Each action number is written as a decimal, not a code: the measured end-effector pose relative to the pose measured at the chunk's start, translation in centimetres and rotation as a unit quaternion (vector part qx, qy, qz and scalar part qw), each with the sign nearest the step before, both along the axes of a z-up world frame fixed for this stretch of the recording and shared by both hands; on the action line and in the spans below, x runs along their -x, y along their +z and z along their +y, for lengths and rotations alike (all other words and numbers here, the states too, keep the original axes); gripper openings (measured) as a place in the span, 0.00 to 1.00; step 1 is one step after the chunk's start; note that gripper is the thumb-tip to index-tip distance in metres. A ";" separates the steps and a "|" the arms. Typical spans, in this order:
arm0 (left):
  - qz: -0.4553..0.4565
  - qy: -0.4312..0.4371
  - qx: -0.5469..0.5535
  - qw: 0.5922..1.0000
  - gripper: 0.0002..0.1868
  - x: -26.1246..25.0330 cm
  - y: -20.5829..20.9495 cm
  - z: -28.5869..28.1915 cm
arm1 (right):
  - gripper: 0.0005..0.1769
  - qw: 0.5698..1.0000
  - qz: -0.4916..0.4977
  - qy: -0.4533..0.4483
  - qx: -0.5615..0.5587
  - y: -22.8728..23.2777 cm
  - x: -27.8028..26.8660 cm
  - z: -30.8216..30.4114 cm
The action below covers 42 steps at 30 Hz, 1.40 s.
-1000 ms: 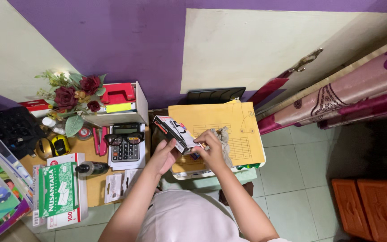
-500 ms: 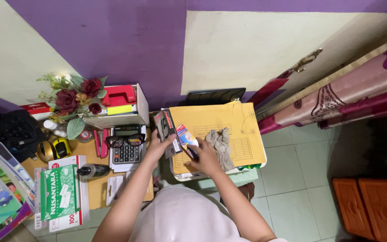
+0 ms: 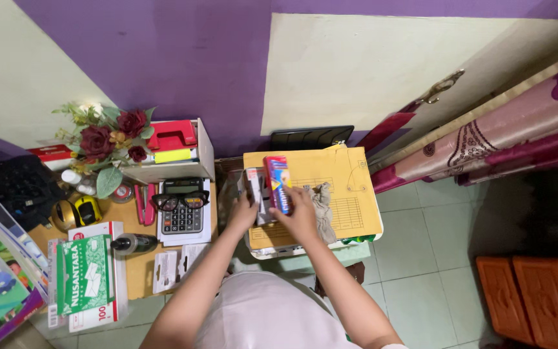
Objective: The person wipes the covers of several stationery items, including a yellow folder, a box of erasers, a box of pens, and a box of paper, using a cloth. The person then sits on the floor and wipes the covers of several books.
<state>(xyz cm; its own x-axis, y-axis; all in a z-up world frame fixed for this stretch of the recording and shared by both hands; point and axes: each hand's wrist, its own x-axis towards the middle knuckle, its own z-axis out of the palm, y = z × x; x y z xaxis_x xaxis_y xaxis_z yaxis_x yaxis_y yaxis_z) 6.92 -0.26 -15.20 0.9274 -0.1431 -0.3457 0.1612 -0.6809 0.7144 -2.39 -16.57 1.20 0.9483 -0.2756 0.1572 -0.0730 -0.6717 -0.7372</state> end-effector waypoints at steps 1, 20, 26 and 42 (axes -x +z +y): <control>-0.001 0.014 0.022 1.000 0.32 0.0 -0.2 -0.1 | 0.40 1.000 0.005 0.004 0.027 -0.3 -0.1 0.7; -0.251 -0.001 0.105 0.962 0.16 7.4 28.1 19.2 | 0.34 0.985 -0.102 0.133 0.036 6.4 2.5 15.9; -0.191 0.129 0.083 0.969 0.13 7.9 24.7 31.8 | 0.30 0.962 -0.110 0.249 -0.006 7.9 3.9 27.2; -0.256 0.106 -0.285 0.917 0.30 14.0 10.6 36.1 | 0.16 0.988 -0.080 0.129 0.002 4.7 7.5 37.5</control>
<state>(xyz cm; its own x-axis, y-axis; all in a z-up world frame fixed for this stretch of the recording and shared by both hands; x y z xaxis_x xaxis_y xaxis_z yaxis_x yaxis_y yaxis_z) -7.07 35.79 -4.58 0.9750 0.1288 0.1810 0.0766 -0.9597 0.2705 -9.87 20.96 5.87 0.9496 -0.0278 0.3122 0.2186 -0.6552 -0.7232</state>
